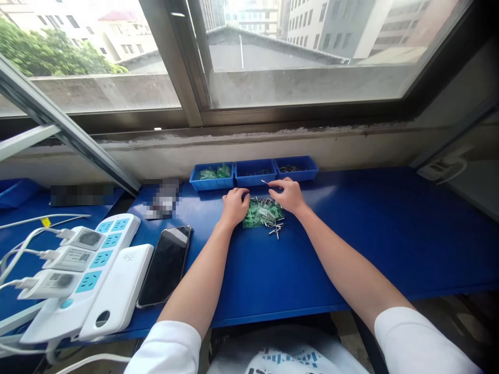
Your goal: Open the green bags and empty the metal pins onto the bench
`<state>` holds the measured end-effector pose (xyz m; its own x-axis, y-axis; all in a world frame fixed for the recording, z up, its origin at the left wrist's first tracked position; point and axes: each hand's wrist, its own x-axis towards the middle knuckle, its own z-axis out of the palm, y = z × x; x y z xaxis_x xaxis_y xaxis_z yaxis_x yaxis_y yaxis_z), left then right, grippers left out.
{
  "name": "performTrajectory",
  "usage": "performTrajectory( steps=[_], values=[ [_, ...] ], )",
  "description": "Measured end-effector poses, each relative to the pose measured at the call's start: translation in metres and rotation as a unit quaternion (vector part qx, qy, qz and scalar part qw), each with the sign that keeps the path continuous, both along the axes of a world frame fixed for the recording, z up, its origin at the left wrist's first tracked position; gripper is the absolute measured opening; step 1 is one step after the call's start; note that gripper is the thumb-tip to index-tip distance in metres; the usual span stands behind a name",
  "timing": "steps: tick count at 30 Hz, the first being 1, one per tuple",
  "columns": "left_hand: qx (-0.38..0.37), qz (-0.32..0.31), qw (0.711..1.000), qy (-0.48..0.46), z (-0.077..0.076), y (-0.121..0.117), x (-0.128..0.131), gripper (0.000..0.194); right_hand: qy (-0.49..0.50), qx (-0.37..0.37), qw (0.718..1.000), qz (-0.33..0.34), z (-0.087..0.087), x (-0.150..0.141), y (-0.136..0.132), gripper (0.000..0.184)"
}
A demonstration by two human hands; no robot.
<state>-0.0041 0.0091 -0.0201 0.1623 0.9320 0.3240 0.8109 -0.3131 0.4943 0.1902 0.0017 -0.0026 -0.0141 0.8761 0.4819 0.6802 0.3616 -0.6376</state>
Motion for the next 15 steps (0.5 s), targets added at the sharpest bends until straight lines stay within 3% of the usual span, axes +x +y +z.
performTrajectory(
  steps=[4,10,15],
  values=[
    [-0.007,-0.003,1.0,-0.001,0.0,0.0,-0.001,0.024,0.007,0.0,1.0,-0.005,-0.004,0.001,0.0,0.021],
    [-0.016,-0.002,1.0,-0.002,-0.001,0.001,-0.002,0.023,0.006,0.04,0.998,-0.043,0.002,0.003,0.008,0.034],
    [-0.015,-0.007,1.0,-0.006,-0.001,0.002,-0.002,0.023,-0.03,0.033,0.99,-0.137,0.008,0.017,0.023,0.041]
  ],
)
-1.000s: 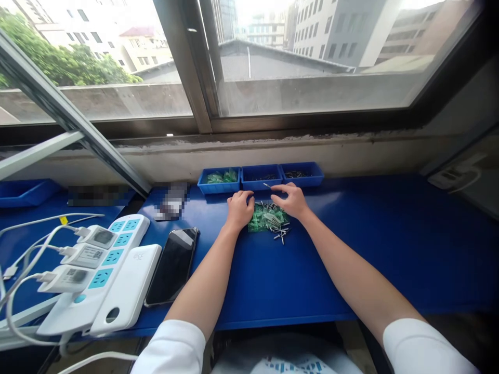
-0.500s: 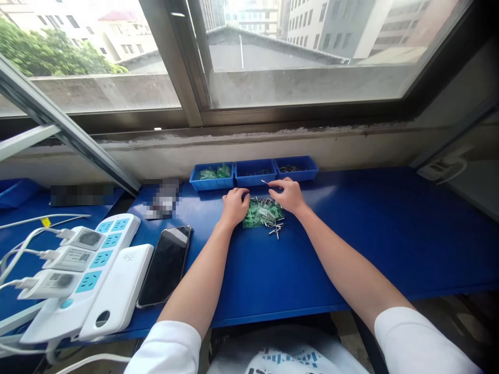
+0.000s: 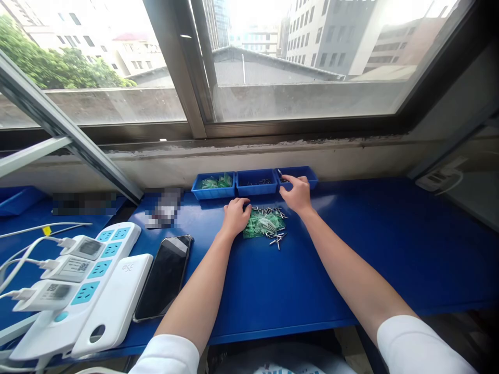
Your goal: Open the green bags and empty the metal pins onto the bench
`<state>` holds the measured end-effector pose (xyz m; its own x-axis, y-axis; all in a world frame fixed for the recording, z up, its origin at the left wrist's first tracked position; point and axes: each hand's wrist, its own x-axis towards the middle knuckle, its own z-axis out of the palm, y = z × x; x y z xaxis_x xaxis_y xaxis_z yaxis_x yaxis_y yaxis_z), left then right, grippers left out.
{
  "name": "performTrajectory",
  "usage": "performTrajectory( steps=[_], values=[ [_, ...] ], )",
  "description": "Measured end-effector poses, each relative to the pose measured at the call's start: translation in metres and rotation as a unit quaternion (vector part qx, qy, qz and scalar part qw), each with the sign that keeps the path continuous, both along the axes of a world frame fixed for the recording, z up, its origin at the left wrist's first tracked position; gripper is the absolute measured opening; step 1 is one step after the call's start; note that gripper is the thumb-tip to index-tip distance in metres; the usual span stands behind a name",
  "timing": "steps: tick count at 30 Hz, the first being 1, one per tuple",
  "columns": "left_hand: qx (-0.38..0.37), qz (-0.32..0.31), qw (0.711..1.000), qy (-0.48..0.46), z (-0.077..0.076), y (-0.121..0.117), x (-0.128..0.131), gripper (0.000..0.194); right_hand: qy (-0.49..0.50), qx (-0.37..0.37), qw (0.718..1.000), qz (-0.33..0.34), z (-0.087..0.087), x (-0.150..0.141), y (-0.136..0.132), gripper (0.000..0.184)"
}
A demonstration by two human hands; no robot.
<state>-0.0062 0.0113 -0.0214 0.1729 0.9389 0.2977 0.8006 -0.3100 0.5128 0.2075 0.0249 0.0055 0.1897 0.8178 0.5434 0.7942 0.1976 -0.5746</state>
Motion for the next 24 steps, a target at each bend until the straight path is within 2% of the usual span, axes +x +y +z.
performTrajectory(
  steps=[3,6,9,11,13,16,19,24],
  values=[
    [-0.002,0.003,1.0,0.002,-0.001,0.001,0.0,0.024,-0.034,-0.026,0.999,-0.025,-0.002,0.007,0.002,0.051],
    [-0.003,0.0,1.0,0.009,0.0,0.0,0.0,0.025,-0.046,0.008,0.999,-0.005,-0.006,0.004,-0.004,0.044],
    [0.003,-0.023,0.999,0.024,0.002,-0.004,0.001,0.031,-0.055,0.013,0.992,0.112,-0.01,-0.005,-0.011,0.028],
    [0.006,-0.045,0.998,0.043,0.004,-0.007,0.001,0.036,-0.07,-0.031,0.98,0.186,-0.013,-0.011,-0.015,0.024],
    [0.007,-0.068,0.996,0.063,0.006,-0.01,0.002,0.036,-0.086,-0.083,0.969,0.216,-0.017,-0.016,-0.016,0.026],
    [0.015,-0.095,0.993,0.076,0.007,-0.012,0.002,0.032,-0.097,-0.129,0.962,0.221,-0.022,-0.021,-0.016,0.023],
    [0.019,-0.106,0.992,0.071,0.007,-0.011,0.002,0.03,-0.088,-0.142,0.959,0.227,-0.023,-0.024,-0.015,0.018],
    [0.014,-0.115,0.991,0.063,0.007,-0.01,0.004,0.027,-0.014,-0.166,0.96,0.226,-0.023,-0.025,-0.014,0.012]
  ],
)
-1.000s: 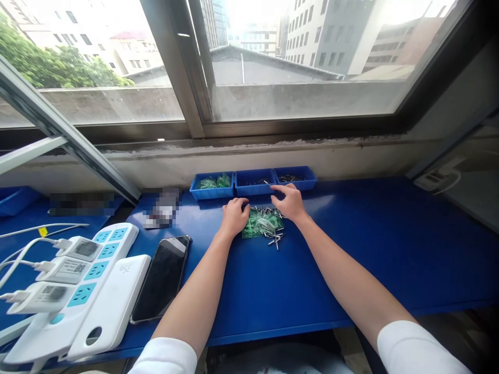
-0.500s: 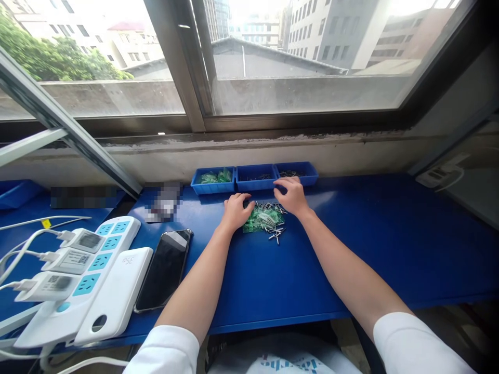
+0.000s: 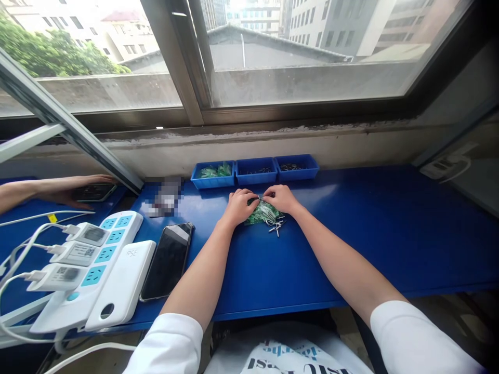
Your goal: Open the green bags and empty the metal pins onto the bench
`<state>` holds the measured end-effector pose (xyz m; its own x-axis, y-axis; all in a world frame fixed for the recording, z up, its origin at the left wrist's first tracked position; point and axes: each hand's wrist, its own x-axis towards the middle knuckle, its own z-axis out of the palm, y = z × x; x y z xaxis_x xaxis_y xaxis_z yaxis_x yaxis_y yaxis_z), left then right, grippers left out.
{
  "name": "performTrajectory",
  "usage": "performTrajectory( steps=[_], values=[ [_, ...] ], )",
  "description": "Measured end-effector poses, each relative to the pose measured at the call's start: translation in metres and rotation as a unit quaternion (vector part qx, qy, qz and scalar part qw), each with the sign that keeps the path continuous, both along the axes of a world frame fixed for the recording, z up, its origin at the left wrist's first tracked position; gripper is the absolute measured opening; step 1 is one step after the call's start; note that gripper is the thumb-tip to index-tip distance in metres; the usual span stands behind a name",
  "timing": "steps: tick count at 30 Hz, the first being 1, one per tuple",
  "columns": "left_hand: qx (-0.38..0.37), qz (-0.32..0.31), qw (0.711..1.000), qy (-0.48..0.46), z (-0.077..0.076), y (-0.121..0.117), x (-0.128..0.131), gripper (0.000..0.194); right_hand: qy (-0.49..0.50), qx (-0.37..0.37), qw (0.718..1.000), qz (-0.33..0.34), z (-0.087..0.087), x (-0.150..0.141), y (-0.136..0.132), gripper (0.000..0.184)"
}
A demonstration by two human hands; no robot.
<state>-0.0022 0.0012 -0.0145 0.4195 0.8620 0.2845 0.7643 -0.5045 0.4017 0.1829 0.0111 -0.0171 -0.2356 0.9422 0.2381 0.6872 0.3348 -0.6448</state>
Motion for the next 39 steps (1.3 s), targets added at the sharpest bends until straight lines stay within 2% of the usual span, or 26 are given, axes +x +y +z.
performTrajectory(
  steps=[5,11,16,19,21,25,29,39],
  values=[
    [0.0,-0.002,1.0,-0.014,0.001,-0.001,0.0,0.024,0.086,-0.002,0.996,-0.027,-0.002,0.002,0.0,0.012],
    [0.023,0.023,0.998,-0.048,0.009,-0.005,0.003,0.028,0.207,0.04,0.977,-0.034,0.007,-0.002,-0.005,0.018],
    [0.016,-0.011,0.999,-0.044,0.008,-0.008,0.009,0.027,0.334,-0.028,0.942,0.013,0.01,-0.009,-0.008,0.028],
    [0.016,-0.014,0.999,-0.043,0.005,-0.007,0.01,0.027,0.377,-0.049,0.924,0.04,0.009,-0.01,-0.007,0.032],
    [0.023,-0.002,0.999,-0.049,0.004,-0.005,0.01,0.027,0.374,-0.038,0.926,0.04,0.008,-0.01,-0.007,0.031],
    [0.039,0.035,0.997,-0.056,0.004,-0.003,0.007,0.027,0.311,0.01,0.95,0.015,0.009,-0.007,-0.008,0.025],
    [0.045,0.05,0.997,-0.05,0.005,-0.003,0.007,0.026,0.246,0.015,0.969,0.018,0.01,-0.004,-0.011,0.022],
    [0.034,0.065,0.996,-0.047,0.004,-0.003,0.008,0.029,0.204,0.008,0.979,0.025,0.02,0.002,-0.018,0.026]
  ],
)
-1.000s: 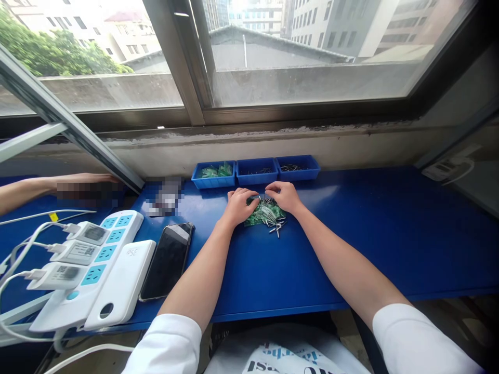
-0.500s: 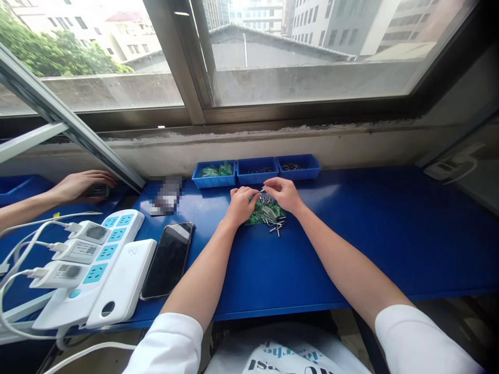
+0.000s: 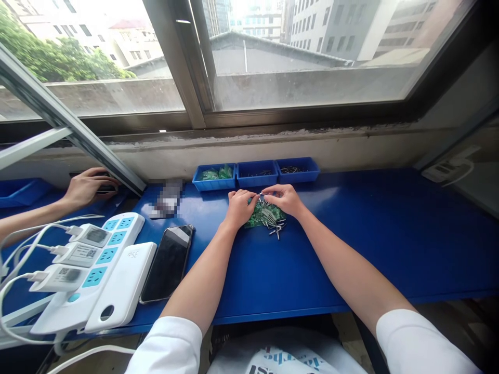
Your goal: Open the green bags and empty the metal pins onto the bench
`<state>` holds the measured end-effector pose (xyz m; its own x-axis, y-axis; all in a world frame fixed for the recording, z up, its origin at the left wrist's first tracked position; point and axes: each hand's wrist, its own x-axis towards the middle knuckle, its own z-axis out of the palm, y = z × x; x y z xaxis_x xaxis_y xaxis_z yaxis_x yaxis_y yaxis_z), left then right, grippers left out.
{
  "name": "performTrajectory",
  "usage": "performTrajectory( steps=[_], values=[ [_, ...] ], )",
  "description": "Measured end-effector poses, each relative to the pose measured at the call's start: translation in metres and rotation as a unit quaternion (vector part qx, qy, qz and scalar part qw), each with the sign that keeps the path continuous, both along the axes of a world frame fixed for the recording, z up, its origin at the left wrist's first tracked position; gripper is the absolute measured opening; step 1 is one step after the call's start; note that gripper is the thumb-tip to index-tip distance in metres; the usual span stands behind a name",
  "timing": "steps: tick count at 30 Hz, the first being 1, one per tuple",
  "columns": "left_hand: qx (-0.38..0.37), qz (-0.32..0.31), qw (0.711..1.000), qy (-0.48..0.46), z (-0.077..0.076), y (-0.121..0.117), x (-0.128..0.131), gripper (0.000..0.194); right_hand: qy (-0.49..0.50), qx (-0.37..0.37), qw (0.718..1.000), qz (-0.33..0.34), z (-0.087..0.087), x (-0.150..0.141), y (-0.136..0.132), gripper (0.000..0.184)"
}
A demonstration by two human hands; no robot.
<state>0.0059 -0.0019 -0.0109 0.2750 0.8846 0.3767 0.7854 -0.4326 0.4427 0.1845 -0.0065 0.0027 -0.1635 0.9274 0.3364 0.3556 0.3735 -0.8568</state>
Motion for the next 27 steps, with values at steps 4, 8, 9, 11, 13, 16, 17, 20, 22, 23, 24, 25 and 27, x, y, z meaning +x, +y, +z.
performTrajectory(
  steps=[4,8,9,11,13,16,17,20,22,23,24,25,27],
  values=[
    [0.014,-0.001,1.0,-0.008,0.001,0.001,-0.001,0.027,0.002,0.01,1.0,-0.017,-0.002,0.002,0.001,0.026],
    [0.043,0.024,0.998,-0.03,0.002,0.005,-0.006,0.028,0.009,0.03,0.998,-0.06,-0.008,0.006,0.003,0.023],
    [0.046,0.035,0.998,-0.035,0.002,0.005,-0.008,0.026,0.005,0.04,0.997,-0.073,-0.01,0.007,0.003,0.022],
    [0.05,0.057,0.996,-0.044,0.002,0.007,-0.011,0.024,-0.006,0.062,0.994,-0.095,-0.014,0.008,0.004,0.019],
    [0.056,0.07,0.995,-0.051,0.002,0.009,-0.013,0.023,-0.015,0.081,0.99,-0.113,-0.018,0.01,0.006,0.018],
    [0.071,0.079,0.993,-0.06,0.004,0.013,-0.013,0.023,-0.004,0.084,0.987,-0.135,-0.022,0.013,0.009,0.018],
    [0.072,0.082,0.992,-0.06,0.006,0.015,-0.012,0.023,0.002,0.081,0.987,-0.142,-0.023,0.015,0.011,0.018],
    [0.02,0.114,0.992,-0.048,0.009,0.023,-0.012,0.023,0.013,0.082,0.983,-0.166,-0.025,0.021,0.014,0.019],
    [-0.055,0.134,0.988,-0.043,0.01,0.027,-0.015,0.025,0.014,0.089,0.978,-0.19,-0.025,0.025,0.016,0.022],
    [-0.08,0.139,0.986,-0.049,0.009,0.028,-0.016,0.026,0.012,0.093,0.975,-0.203,-0.025,0.027,0.017,0.024],
    [-0.095,0.14,0.984,-0.063,0.007,0.029,-0.018,0.026,0.008,0.1,0.971,-0.218,-0.024,0.029,0.018,0.026],
    [-0.106,0.142,0.981,-0.08,0.005,0.029,-0.02,0.027,0.001,0.111,0.966,-0.233,-0.024,0.031,0.02,0.028],
    [-0.102,0.144,0.979,-0.105,-0.002,0.03,-0.023,0.028,-0.028,0.126,0.957,-0.26,-0.025,0.034,0.024,0.036]
  ],
)
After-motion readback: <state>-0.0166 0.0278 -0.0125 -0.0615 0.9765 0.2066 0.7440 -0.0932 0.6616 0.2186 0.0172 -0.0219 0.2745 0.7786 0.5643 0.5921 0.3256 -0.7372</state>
